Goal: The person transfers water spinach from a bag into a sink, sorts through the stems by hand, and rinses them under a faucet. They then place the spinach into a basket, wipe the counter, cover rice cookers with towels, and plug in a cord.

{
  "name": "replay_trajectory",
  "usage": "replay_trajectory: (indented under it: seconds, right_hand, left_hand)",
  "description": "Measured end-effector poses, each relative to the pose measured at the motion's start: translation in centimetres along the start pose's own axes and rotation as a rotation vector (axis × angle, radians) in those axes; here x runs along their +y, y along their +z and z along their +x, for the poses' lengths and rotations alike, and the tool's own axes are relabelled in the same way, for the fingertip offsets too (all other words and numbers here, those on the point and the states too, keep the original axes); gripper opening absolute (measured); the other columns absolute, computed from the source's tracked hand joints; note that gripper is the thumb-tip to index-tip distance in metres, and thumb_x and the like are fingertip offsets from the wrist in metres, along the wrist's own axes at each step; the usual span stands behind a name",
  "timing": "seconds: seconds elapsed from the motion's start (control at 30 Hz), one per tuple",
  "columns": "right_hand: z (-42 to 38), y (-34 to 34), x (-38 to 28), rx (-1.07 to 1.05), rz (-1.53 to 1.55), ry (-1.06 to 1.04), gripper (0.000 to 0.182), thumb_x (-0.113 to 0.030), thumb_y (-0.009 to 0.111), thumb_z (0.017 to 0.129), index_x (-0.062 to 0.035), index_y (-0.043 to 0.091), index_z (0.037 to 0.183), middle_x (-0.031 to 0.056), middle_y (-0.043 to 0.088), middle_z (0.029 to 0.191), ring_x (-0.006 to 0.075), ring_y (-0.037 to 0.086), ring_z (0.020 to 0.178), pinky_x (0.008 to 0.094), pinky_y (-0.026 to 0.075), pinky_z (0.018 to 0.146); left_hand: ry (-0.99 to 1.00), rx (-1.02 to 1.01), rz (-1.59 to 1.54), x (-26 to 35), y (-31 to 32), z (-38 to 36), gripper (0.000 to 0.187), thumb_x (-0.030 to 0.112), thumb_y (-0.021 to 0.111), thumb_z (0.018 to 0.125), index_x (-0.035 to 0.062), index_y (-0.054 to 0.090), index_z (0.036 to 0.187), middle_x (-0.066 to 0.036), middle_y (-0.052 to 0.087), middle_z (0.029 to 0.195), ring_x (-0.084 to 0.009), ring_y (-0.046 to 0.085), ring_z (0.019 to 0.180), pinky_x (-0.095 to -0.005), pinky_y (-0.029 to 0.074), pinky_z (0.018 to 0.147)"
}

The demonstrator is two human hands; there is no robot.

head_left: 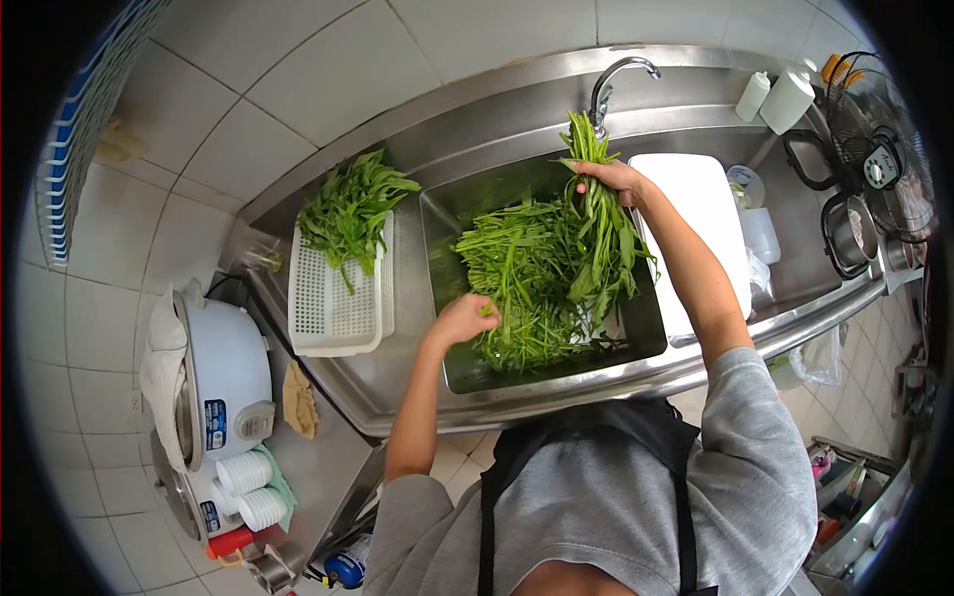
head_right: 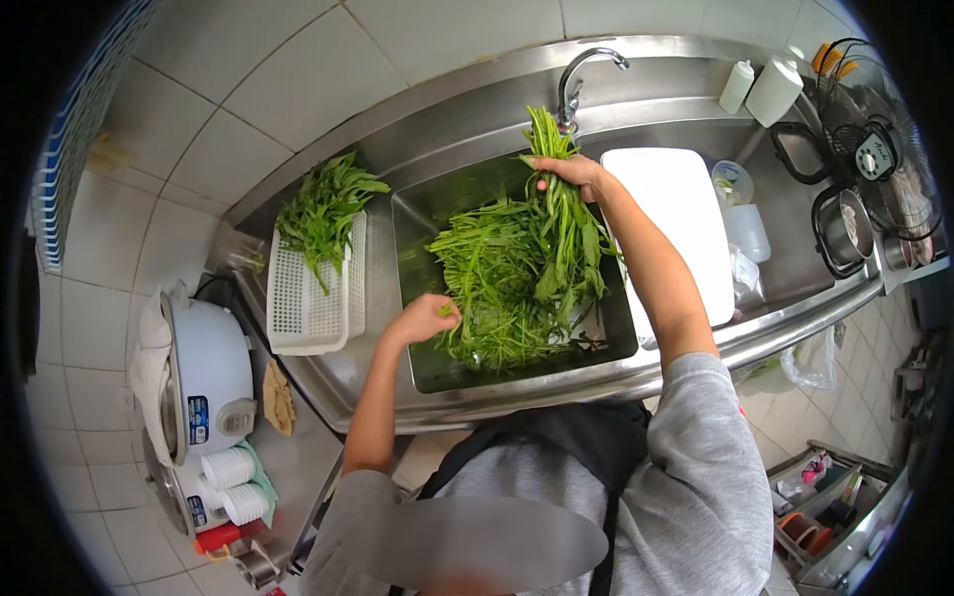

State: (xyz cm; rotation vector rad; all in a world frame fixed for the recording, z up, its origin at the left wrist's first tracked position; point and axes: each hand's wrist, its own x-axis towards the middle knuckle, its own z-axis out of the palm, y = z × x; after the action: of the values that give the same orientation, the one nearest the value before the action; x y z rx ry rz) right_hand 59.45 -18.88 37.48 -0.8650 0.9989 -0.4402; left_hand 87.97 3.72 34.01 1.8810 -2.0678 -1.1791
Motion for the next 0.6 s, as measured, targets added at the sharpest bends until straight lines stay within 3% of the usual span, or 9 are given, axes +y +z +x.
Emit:
replay_trajectory:
  seconds: [0.03, 0.13, 0.17, 0.33, 0.37, 0.4, 0.43, 0.53, 0.6]
  right_hand:
    - [-0.2, 0.1, -0.1, -0.022, 0.000, 0.016, 0.031, -0.030, 0.060, 0.082, -0.0094, 0.055, 0.104, 0.0022, 0.060, 0.068, 0.0130, 0.057, 0.049, 0.0308, 0.052, 0.045]
    - [0.0, 0.3, -0.2, -0.083, 0.012, 0.049, 0.030, -0.033, 0.060, 0.083, -0.0115, 0.054, 0.104, 0.0040, 0.062, 0.073, 0.0142, 0.060, 0.056, 0.0323, 0.053, 0.050]
    - [0.8, 0.4, 0.3, -0.093, 0.024, 0.051, 0.030, -0.035, 0.061, 0.081, -0.0120, 0.054, 0.100, 0.0042, 0.063, 0.073, 0.0146, 0.061, 0.057, 0.0327, 0.053, 0.052]
    - [0.8, 3.1, 1.0, -0.095, 0.069, 0.085, 0.028, -0.030, 0.066, 0.079, -0.0126, 0.056, 0.098, 0.0062, 0.063, 0.077, 0.0164, 0.062, 0.063, 0.0374, 0.054, 0.056]
    - [0.6, 3.8, 1.1, -0.073, 0.055, 0.067, 0.025, -0.024, 0.058, 0.085, -0.0102, 0.055, 0.106, 0.0098, 0.064, 0.083, 0.0191, 0.064, 0.071, 0.0387, 0.055, 0.062]
    - [1.0, 4.2, 1.5, -0.075, 0.121, 0.060, 0.025, -0.026, 0.066, 0.079, -0.0094, 0.057, 0.096, 0.0074, 0.062, 0.076, 0.0188, 0.062, 0.063, 0.0387, 0.054, 0.054]
    - [1.5, 4.3, 1.9, -0.050, 0.132, 0.038, 0.025, -0.025, 0.066, 0.079, -0.0085, 0.057, 0.096, 0.0076, 0.062, 0.076, 0.0187, 0.062, 0.062, 0.0384, 0.054, 0.053]
    - [0.9, 4.5, 1.8, 0.016, 0.089, 0.013, 0.028, -0.023, 0.069, 0.076, -0.0062, 0.058, 0.096, 0.0082, 0.063, 0.075, 0.0178, 0.062, 0.059, 0.0371, 0.054, 0.051]
    - [0.1, 4.5, 1.3, 0.048, 0.010, 0.006, 0.030, -0.024, 0.070, 0.075, -0.0054, 0.058, 0.095, 0.0084, 0.063, 0.074, 0.0173, 0.061, 0.058, 0.0363, 0.054, 0.050]
  left_hand:
    - [-0.034, -0.030, 0.175, 0.5, -0.1, -0.2, 0.026, 0.031, 0.061, 0.080, 0.0053, 0.062, 0.083, -0.009, 0.063, 0.071, -0.0242, 0.060, 0.067, -0.0362, 0.046, 0.063]
    - [-0.066, 0.106, 0.178, 3.4, 0.2, 0.9, 0.029, 0.036, 0.062, 0.076, 0.0091, 0.065, 0.085, -0.017, 0.063, 0.078, -0.0316, 0.061, 0.075, -0.0400, 0.046, 0.067]
    - [0.018, 0.252, 0.143, 4.6, 0.7, 1.6, 0.027, 0.036, 0.061, 0.077, 0.0097, 0.065, 0.085, -0.016, 0.063, 0.074, -0.0313, 0.061, 0.073, -0.0393, 0.046, 0.065]
    - [0.153, 0.402, 0.033, 11.2, 1.7, 5.6, 0.028, 0.035, 0.060, 0.078, 0.0088, 0.065, 0.085, -0.014, 0.061, 0.061, -0.0315, 0.061, 0.062, -0.0410, 0.046, 0.058]
    - [0.128, 0.432, 0.088, 11.6, 2.1, 6.2, 0.027, 0.035, 0.061, 0.077, 0.0089, 0.065, 0.085, -0.014, 0.061, 0.061, -0.0314, 0.061, 0.062, -0.0409, 0.046, 0.058]
    - [0.103, 0.462, 0.143, 11.9, 2.5, 6.9, 0.027, 0.034, 0.061, 0.076, 0.0090, 0.065, 0.084, -0.014, 0.060, 0.060, -0.0313, 0.061, 0.062, -0.0407, 0.046, 0.058]
    - [0.080, 0.492, 0.200, 12.0, 2.8, 7.4, 0.027, 0.034, 0.061, 0.074, 0.0091, 0.065, 0.084, -0.014, 0.060, 0.060, -0.0312, 0.061, 0.062, -0.0406, 0.047, 0.058]
    - [0.012, 0.445, 0.158, 11.1, 2.6, 8.0, 0.027, 0.032, 0.062, 0.071, 0.0091, 0.064, 0.084, -0.014, 0.061, 0.061, -0.0319, 0.061, 0.063, -0.0411, 0.047, 0.059]
    - [0.057, 0.427, 0.055, 10.3, 1.8, 7.6, 0.026, 0.031, 0.063, 0.070, 0.0081, 0.064, 0.081, -0.013, 0.059, 0.059, -0.0271, 0.059, 0.056, -0.0378, 0.045, 0.056]
